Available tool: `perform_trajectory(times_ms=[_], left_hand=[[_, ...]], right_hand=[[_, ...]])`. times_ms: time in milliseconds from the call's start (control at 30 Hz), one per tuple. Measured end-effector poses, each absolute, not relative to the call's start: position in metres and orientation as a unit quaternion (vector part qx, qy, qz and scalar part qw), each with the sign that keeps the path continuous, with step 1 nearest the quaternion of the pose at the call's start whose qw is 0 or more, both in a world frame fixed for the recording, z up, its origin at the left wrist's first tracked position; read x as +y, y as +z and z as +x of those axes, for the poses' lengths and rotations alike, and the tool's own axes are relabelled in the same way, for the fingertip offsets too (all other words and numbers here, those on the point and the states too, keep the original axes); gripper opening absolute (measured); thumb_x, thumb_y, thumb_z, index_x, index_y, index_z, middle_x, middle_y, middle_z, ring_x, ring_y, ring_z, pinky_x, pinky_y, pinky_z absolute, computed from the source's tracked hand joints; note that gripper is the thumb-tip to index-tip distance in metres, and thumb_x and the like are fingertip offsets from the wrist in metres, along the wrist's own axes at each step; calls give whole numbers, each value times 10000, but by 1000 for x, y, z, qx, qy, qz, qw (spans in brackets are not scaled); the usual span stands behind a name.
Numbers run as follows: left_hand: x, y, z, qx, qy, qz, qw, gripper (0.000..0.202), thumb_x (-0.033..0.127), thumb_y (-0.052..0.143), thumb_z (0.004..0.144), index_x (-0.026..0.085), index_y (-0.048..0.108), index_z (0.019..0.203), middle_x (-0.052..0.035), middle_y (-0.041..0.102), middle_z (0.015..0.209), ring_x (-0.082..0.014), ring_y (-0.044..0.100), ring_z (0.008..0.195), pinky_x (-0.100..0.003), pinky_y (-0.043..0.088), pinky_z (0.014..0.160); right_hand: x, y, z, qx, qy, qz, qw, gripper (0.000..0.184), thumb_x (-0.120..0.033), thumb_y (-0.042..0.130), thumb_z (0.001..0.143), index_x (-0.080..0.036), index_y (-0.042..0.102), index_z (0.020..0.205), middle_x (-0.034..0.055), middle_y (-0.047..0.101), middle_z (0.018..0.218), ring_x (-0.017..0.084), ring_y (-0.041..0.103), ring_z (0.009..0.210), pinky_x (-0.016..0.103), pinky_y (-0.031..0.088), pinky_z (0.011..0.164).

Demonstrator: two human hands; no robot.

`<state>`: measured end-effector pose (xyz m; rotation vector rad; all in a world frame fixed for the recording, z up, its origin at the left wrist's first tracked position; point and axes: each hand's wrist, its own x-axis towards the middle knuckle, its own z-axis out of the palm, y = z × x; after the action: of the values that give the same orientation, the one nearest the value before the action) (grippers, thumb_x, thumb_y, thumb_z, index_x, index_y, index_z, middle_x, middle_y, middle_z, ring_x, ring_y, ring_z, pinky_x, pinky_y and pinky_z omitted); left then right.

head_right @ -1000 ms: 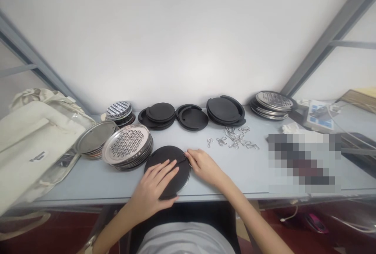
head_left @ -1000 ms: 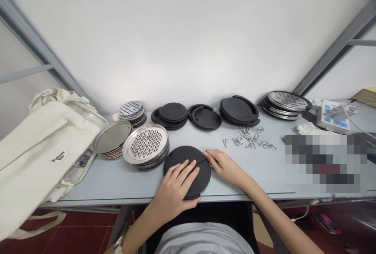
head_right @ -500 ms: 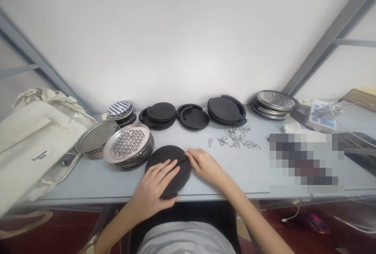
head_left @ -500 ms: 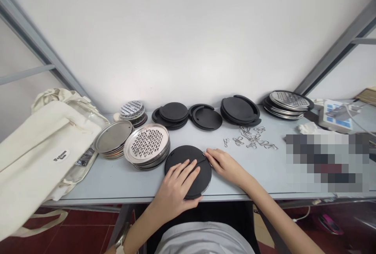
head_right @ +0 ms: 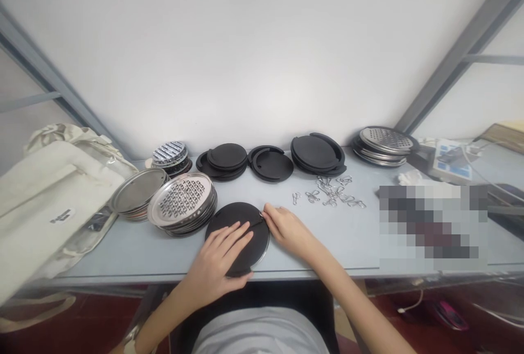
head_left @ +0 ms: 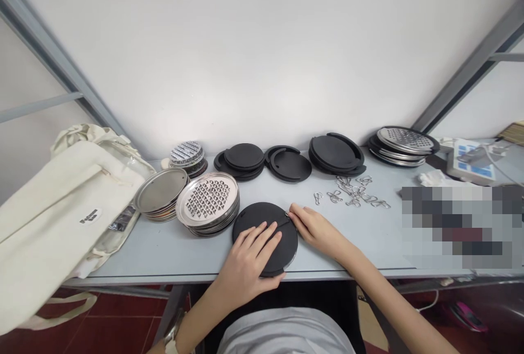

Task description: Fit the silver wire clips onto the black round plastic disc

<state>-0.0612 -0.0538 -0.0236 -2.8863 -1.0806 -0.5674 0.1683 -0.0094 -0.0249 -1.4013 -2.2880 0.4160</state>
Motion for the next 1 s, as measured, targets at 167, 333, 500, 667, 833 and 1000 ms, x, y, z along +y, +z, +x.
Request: perform_trajectory(times_ms=[167, 333, 500, 667, 833, 1000], left_hand=[[-54, -23, -62, -340, -186, -922, 5, 624, 429, 554, 885, 160, 377, 1420, -82, 370, 1487, -258, 345, 1360, -416, 338, 1082], [-54, -22, -62, -336, -182, -924, 8, 624, 431, 555, 886, 153, 380, 1417, -96, 377, 1481, -269, 359, 1351, -430, 351, 1068], [-53, -22, -62, -342, -177, -923, 10, 614, 497, 506, 915, 167, 385, 1418, -79, 365, 1490, -270, 362, 1344, -423, 345, 1062], [-52, -23, -61, -345, -174, -922, 29, 665, 554, 541, 879, 168, 406, 1402, -87, 381, 1480, -284, 390, 1322, -430, 373, 1033], [-52, -24, -59, -340, -176, -923, 43, 692, 564, 586, 845, 161, 423, 1384, -106, 412, 1457, -287, 403, 1320, -432, 384, 1044], [-52, -24, -57, -334, -192, -922, 53, 690, 571, 585, 841, 156, 431, 1370, -121, 443, 1433, -275, 402, 1332, -431, 376, 1076]], right_hand=[[-9, -24, 169, -825, 145, -506, 206, 224, -255, 298, 1009, -223, 417, 822, -16, 461, 636, 166, 492, 576, 263, 381, 589], [-7, -24, 170, -822, 155, -509, 205, 238, -261, 306, 1006, -220, 436, 811, -14, 473, 627, 163, 487, 561, 258, 372, 577], [-7, -24, 170, -824, 151, -508, 201, 251, -264, 305, 1004, -221, 439, 797, -18, 464, 612, 166, 488, 567, 253, 354, 576], [-6, -23, 170, -826, 147, -509, 192, 245, -256, 296, 1004, -221, 436, 806, -27, 440, 600, 158, 459, 541, 249, 332, 567], [-3, -23, 172, -830, 166, -502, 179, 222, -245, 305, 998, -218, 448, 830, -18, 474, 619, 153, 463, 536, 245, 333, 562], [-3, -19, 173, -837, 183, -485, 173, 222, -226, 314, 988, -217, 456, 817, -12, 509, 620, 151, 468, 532, 242, 333, 556]])
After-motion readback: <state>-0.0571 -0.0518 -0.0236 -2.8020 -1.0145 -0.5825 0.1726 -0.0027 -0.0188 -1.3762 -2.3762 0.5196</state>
